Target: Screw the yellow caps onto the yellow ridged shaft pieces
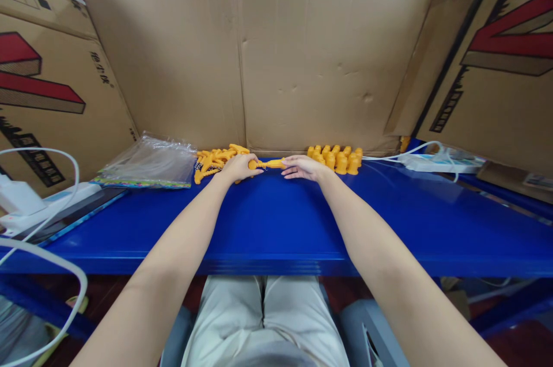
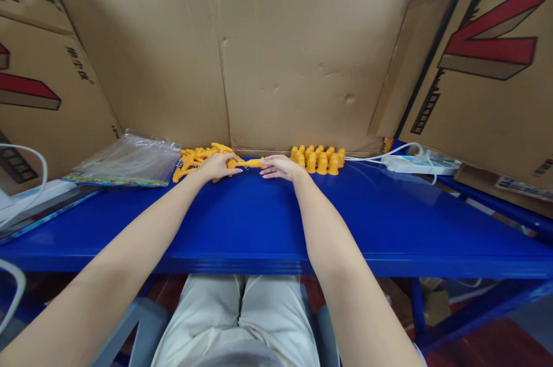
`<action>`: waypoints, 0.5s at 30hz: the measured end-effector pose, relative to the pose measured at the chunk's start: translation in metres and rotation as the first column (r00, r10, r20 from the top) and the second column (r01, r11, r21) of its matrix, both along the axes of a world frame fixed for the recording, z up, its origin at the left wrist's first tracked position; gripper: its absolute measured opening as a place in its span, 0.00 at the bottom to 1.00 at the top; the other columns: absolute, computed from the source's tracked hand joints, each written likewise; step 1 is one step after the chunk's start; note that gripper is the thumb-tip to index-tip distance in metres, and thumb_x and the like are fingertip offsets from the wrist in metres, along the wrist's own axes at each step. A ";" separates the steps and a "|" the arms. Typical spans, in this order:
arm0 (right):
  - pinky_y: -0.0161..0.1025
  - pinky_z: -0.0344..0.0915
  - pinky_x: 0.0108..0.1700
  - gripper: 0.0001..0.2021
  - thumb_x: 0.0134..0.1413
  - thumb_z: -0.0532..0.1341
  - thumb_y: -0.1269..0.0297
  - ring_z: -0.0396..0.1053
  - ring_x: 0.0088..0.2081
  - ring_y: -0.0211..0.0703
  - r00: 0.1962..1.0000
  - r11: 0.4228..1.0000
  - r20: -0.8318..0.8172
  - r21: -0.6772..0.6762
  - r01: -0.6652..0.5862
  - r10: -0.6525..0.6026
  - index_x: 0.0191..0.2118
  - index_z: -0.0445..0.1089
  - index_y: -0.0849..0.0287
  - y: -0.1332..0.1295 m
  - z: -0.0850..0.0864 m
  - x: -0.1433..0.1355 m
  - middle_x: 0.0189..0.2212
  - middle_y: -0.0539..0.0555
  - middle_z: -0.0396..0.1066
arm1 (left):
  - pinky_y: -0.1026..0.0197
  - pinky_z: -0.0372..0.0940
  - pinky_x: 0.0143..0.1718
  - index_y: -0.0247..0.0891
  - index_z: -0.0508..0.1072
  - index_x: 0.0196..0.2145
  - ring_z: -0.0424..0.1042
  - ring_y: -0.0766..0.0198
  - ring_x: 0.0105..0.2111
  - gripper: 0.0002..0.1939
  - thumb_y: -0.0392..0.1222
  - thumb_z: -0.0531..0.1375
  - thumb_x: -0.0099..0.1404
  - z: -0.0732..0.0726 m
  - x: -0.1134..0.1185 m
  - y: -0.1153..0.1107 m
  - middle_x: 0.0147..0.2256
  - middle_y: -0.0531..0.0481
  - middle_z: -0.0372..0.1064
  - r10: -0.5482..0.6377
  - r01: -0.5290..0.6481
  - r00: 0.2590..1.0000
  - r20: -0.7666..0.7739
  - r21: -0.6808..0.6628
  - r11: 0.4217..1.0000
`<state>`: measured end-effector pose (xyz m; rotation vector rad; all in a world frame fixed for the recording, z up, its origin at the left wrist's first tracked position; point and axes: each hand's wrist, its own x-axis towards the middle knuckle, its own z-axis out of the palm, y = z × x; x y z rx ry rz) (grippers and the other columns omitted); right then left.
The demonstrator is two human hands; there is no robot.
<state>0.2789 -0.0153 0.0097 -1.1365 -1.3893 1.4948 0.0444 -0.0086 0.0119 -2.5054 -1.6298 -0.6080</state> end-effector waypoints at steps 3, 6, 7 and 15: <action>0.42 0.72 0.47 0.08 0.57 0.59 0.77 0.74 0.32 0.36 0.988 0.991 -0.121 0.086 0.102 -0.091 0.39 0.62 0.59 0.004 0.000 -0.005 0.35 0.54 0.73 | 0.58 0.63 0.39 0.39 0.61 0.59 0.73 0.54 0.40 0.35 0.54 0.63 0.57 0.000 -0.001 -0.002 0.38 0.46 0.73 -0.003 0.002 0.999 0.054 0.016 1.000; 0.39 0.70 0.48 0.12 0.56 0.58 0.77 0.74 0.36 0.34 0.957 0.926 -0.132 0.246 0.286 -0.260 0.42 0.58 0.56 0.014 -0.002 -0.007 0.42 0.53 0.71 | 0.58 0.64 0.40 0.40 0.54 0.63 0.73 0.55 0.41 0.38 0.51 0.62 0.59 -0.002 -0.002 -0.001 0.42 0.45 0.72 0.021 -0.023 0.996 0.086 0.030 0.999; 0.39 0.70 0.47 0.13 0.56 0.58 0.75 0.73 0.38 0.34 0.934 0.878 -0.095 0.319 0.356 -0.344 0.43 0.57 0.55 0.017 -0.003 -0.007 0.45 0.53 0.69 | 0.58 0.64 0.40 0.41 0.54 0.63 0.72 0.55 0.42 0.37 0.50 0.61 0.60 -0.003 -0.002 0.000 0.43 0.45 0.72 0.030 -0.033 0.996 0.088 0.034 0.999; 0.45 0.62 0.53 0.22 0.54 0.51 0.81 0.67 0.52 0.48 0.401 0.745 0.722 0.654 -0.129 -0.564 0.53 0.59 0.58 0.010 -0.016 0.010 0.54 0.60 0.65 | 0.56 0.65 0.42 0.38 0.64 0.57 0.72 0.54 0.43 0.24 0.45 0.56 0.63 -0.007 -0.003 0.007 0.43 0.44 0.73 0.029 -0.031 0.999 0.035 0.040 0.999</action>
